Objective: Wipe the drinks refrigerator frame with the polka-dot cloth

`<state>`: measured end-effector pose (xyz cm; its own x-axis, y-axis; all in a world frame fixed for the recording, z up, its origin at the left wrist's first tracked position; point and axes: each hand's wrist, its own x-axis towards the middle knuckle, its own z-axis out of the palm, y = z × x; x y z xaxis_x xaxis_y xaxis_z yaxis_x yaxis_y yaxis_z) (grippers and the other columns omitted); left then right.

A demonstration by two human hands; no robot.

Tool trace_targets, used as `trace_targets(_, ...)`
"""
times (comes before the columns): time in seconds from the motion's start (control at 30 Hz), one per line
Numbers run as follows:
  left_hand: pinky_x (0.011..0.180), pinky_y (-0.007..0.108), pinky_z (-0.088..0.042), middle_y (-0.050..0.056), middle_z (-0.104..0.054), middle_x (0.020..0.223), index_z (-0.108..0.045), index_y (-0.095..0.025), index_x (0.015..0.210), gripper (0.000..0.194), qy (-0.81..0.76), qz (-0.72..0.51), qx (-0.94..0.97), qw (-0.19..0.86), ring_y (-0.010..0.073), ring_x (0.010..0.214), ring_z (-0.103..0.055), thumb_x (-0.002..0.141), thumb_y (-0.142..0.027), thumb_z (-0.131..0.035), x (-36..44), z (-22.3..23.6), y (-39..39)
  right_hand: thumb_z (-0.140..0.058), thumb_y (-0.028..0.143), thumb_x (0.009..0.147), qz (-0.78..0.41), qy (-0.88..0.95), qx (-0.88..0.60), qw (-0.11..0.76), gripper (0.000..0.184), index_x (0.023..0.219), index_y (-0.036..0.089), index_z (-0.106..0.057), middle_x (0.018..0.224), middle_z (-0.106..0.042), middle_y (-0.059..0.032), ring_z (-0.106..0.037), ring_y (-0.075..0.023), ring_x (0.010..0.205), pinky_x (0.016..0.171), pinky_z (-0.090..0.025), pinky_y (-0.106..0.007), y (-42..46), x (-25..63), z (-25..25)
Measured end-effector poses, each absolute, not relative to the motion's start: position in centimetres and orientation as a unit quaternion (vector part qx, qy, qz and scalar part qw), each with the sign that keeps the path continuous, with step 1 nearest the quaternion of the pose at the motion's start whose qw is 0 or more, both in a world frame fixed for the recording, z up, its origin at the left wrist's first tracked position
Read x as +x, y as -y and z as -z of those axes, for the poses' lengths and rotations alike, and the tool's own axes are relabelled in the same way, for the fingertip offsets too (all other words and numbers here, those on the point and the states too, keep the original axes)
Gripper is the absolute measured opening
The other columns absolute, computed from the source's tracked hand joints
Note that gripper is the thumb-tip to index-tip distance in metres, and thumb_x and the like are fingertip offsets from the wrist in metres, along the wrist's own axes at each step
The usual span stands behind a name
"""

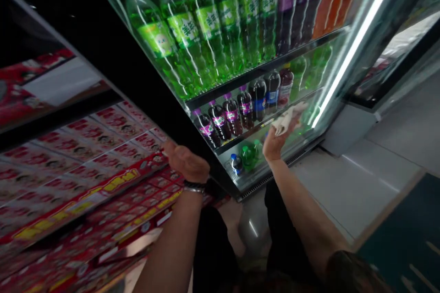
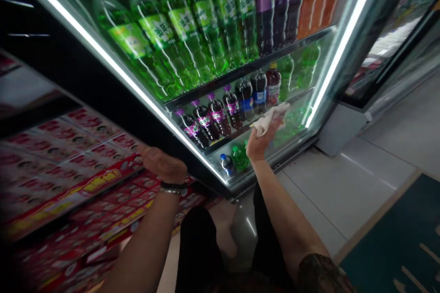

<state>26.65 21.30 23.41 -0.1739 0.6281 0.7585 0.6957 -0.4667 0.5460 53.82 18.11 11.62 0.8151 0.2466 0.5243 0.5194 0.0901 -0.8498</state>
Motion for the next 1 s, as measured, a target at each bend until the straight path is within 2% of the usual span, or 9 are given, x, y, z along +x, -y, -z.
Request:
trace_targets(0.1, 0.106, 0.054, -0.038, 0.01, -0.046, 0.094, -0.028, -0.026, 0.088, 0.029, 0.51, 0.571, -0.642, 0.05, 0.0259, 0.093, -0.044, 0.108, -0.043, -0.017, 27.0, -23.8, -20.7, -0.047, 0.048, 0.103, 0.158, 0.446, -0.645, 0.6, 0.084, 0.176, 0.017, -0.021, 0.181, -0.004, -0.0177, 0.0, -0.0444, 0.169, 0.133, -0.015, -0.076, -15.9, 44.5, -10.4)
trace_targets(0.17, 0.101, 0.05, -0.04, 0.01, -0.047, 0.094, -0.03, -0.026, 0.089, 0.034, 0.499, 0.576, -0.646, 0.055, 0.0248, 0.092, -0.044, 0.11, -0.047, -0.014, 27.2, -24.2, -20.2, -0.055, 0.044, 0.099, 0.169, 0.536, -0.633, 0.532, 0.078, 0.172, 0.024, -0.037, 0.18, -0.016, -0.0169, -0.003, -0.0491, 0.168, 0.13, -0.018, -0.079, -14.5, 39.3, -8.5)
trace_targets(0.3, 0.098, 0.047, -0.039, 0.012, -0.049, 0.094, -0.032, -0.026, 0.088, 0.044, 0.477, 0.586, -0.652, 0.054, 0.0244, 0.093, -0.046, 0.111, -0.054, -0.008, 27.6, -24.5, -20.0, -0.062, 0.029, 0.093, 0.161, 0.662, -0.576, 0.452, 0.06, 0.153, 0.038, -0.065, 0.165, -0.049, -0.0121, -0.028, -0.0482, 0.162, 0.128, -0.022, -0.078, -12.6, 33.7, -2.6)
trace_targets(0.43, 0.101, 0.047, -0.039, 0.013, -0.051, 0.096, -0.039, -0.024, 0.089, 0.057, 0.469, 0.593, -0.653, 0.039, 0.0244, 0.098, -0.05, 0.11, -0.064, -0.004, 27.6, -24.2, -20.2, -0.059, 0.021, 0.095, 0.156, 0.697, -0.567, 0.41, 0.056, 0.147, 0.037, -0.07, 0.157, -0.058, -0.0142, -0.045, -0.0454, 0.153, 0.123, -0.033, -0.076, -10.5, 33.5, 2.9)
trace_targets(0.53, 0.107, 0.047, -0.039, 0.014, -0.054, 0.099, -0.046, -0.021, 0.09, 0.066, 0.469, 0.598, -0.649, 0.035, 0.0238, 0.105, -0.052, 0.109, -0.067, -0.003, 27.7, -24.1, -20.2, -0.055, 0.018, 0.097, 0.105, 0.705, -0.595, 0.372, 0.055, 0.148, 0.03, -0.07, 0.156, -0.057, -0.0171, -0.044, -0.0448, 0.154, 0.121, -0.04, -0.072, -8.8, 34.3, 5.4)
trace_targets(0.7, 0.118, 0.049, -0.036, 0.018, -0.059, 0.109, -0.057, -0.015, 0.096, 0.075, 0.487, 0.582, -0.649, 0.057, 0.0243, 0.122, -0.056, 0.11, -0.065, -0.003, 27.6, -23.8, -20.0, -0.05, 0.022, 0.097, 0.049, 0.659, -0.622, 0.419, 0.055, 0.15, 0.02, -0.067, 0.161, -0.05, -0.021, -0.029, -0.0449, 0.163, 0.124, -0.036, -0.077, -8.3, 35.7, 6.1)
trace_targets(0.8, 0.121, 0.05, -0.037, 0.019, -0.062, 0.118, -0.061, -0.012, 0.1, 0.076, 0.489, 0.581, -0.649, 0.049, 0.0258, 0.132, -0.056, 0.111, -0.063, -0.006, 27.5, -23.4, -20.2, -0.052, 0.034, 0.097, 0.049, 0.596, -0.649, 0.471, 0.058, 0.15, 0.016, -0.065, 0.166, -0.043, -0.0227, -0.018, -0.0455, 0.167, 0.126, -0.031, -0.078, -9.6, 37.8, 4.2)
trace_targets(0.87, 0.122, 0.051, -0.038, 0.02, -0.062, 0.126, -0.063, -0.01, 0.104, 0.079, 0.495, 0.583, -0.643, 0.032, 0.0272, 0.139, -0.054, 0.111, -0.065, -0.006, 27.5, -23.2, -20.3, -0.051, 0.044, 0.097, 0.066, 0.552, -0.662, 0.503, 0.066, 0.154, 0.011, -0.06, 0.171, -0.035, -0.0241, -0.011, -0.0452, 0.168, 0.129, -0.026, -0.077, -10.8, 40.2, 1.9)
trace_targets(1.0, 0.13, 0.054, -0.028, 0.023, -0.057, 0.142, -0.063, -0.006, 0.116, 0.087, 0.515, 0.586, -0.626, 0.017, 0.0317, 0.155, -0.042, 0.108, -0.069, -0.005, 27.6, -23.1, -20.3, -0.04, 0.061, 0.102, 0.15, 0.471, -0.663, 0.562, 0.093, 0.164, -0.009, -0.037, 0.176, -0.015, -0.033, -0.003, -0.0404, 0.17, 0.136, -0.012, -0.063, -14.2, 48.3, -3.7)
